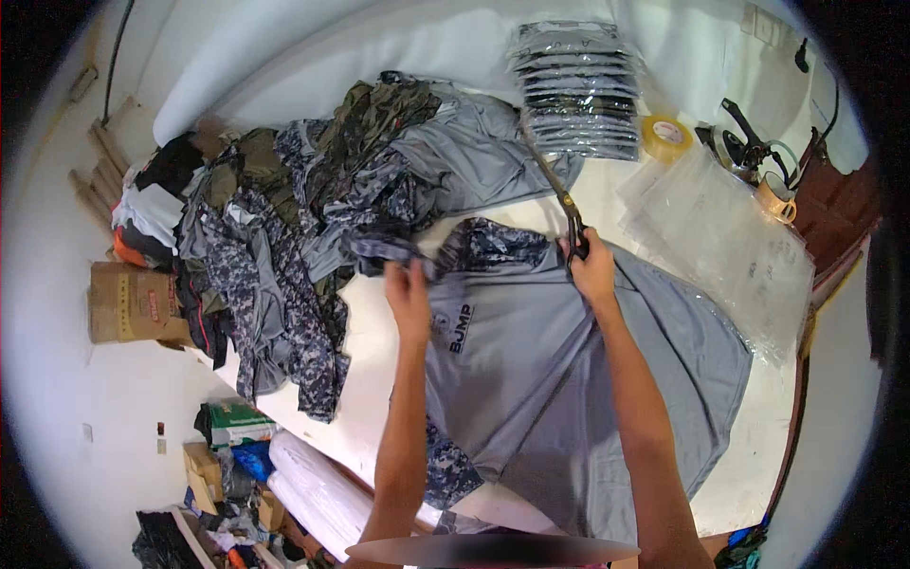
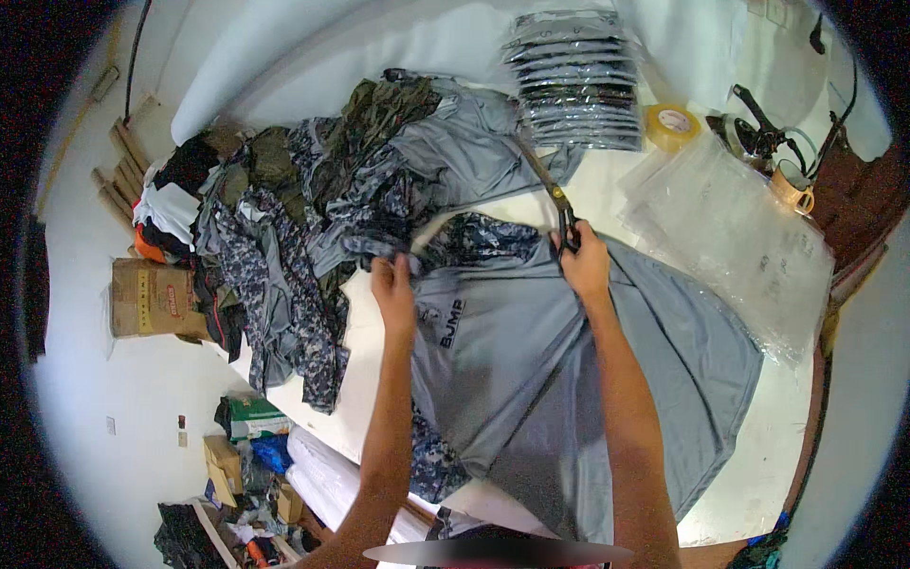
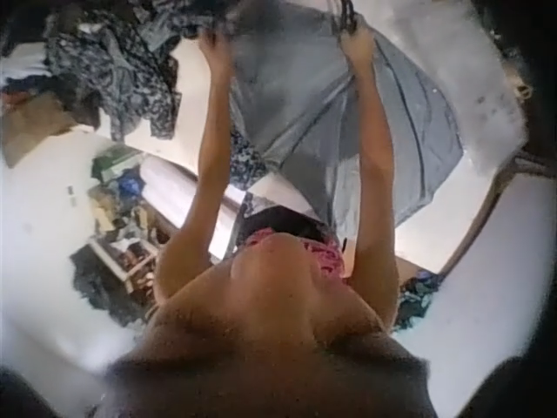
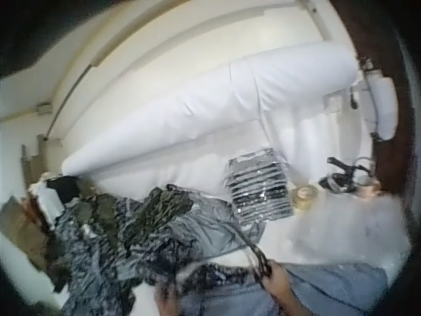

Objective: The recorder trims threads or labels from camouflage garments with scissors and سپس folds the items on a work table.

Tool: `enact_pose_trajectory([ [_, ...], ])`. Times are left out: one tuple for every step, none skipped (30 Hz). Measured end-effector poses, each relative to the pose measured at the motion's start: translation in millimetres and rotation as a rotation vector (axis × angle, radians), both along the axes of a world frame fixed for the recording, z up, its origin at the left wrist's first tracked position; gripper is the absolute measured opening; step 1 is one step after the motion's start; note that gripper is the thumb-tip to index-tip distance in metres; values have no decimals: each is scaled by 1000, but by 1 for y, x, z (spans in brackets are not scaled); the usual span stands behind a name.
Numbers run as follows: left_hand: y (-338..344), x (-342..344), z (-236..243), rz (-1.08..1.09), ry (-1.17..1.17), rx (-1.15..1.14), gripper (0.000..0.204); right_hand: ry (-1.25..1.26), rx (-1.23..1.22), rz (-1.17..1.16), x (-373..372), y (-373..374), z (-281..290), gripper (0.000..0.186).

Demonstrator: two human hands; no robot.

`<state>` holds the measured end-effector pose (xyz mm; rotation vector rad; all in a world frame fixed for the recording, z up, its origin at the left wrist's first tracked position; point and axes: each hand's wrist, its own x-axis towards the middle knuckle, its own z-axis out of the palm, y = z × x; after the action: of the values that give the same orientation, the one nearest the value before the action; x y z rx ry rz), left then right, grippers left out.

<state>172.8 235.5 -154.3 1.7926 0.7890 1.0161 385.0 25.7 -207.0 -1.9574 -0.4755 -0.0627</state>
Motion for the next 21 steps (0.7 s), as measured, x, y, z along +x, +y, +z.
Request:
enact_pose_trajectory([
  [-42,-17,24,-109,196,95,19,1,-4,0,6,-5,-4,34],
  [-69,-41,28,-191,242,198,19,-64,63,0,11,-2,-11,34],
  [-94,-60,22,-281,283,289,21,-131,118,-9,14,-2,-15,35],
  [-109,-81,13,-321,264,399,22,-112,140,11,9,5,-13,34],
  [-120,-98,6,-369,240,504,24,-111,140,20,7,10,-10,34],
  [-126,-113,-1,-363,245,490,24,-121,157,36,3,12,-8,34],
  [-131,-127,-7,-385,288,409,27,-132,172,50,-1,13,-6,33],
  [-135,-138,-12,-409,329,328,30,-101,169,53,-5,12,-3,31],
  [-137,-143,-9,-405,321,319,30,-108,159,58,-7,11,-3,31],
  [-139,-149,-4,-399,331,218,28,-105,150,69,-10,10,-4,31],
  [-140,-154,1,-393,340,117,27,-104,141,79,-13,9,-3,31],
  [-140,-155,5,-385,350,56,32,-106,160,91,-16,5,-3,32],
  [-140,-150,9,-387,333,48,32,-121,148,92,-16,4,-1,32],
  [-139,-143,13,-361,309,200,34,-116,130,108,-14,2,1,32],
  [-143,-135,19,-339,287,343,37,-106,103,119,-13,-4,0,33],
  [-152,-127,34,-361,334,323,41,-139,113,125,-13,-4,-1,33],
  [-161,-118,34,-376,319,309,41,-147,67,110,-13,-7,-3,33],
  [-169,-111,36,-417,326,371,43,-179,95,126,-19,-3,1,33],
  [-179,-101,35,-463,327,432,44,-214,119,139,-20,-4,1,33],
  [-188,-88,29,-484,365,417,44,-207,86,131,-16,-4,-4,34],
  [-192,-79,20,-483,357,413,44,-213,81,133,-19,-2,-5,34],
])
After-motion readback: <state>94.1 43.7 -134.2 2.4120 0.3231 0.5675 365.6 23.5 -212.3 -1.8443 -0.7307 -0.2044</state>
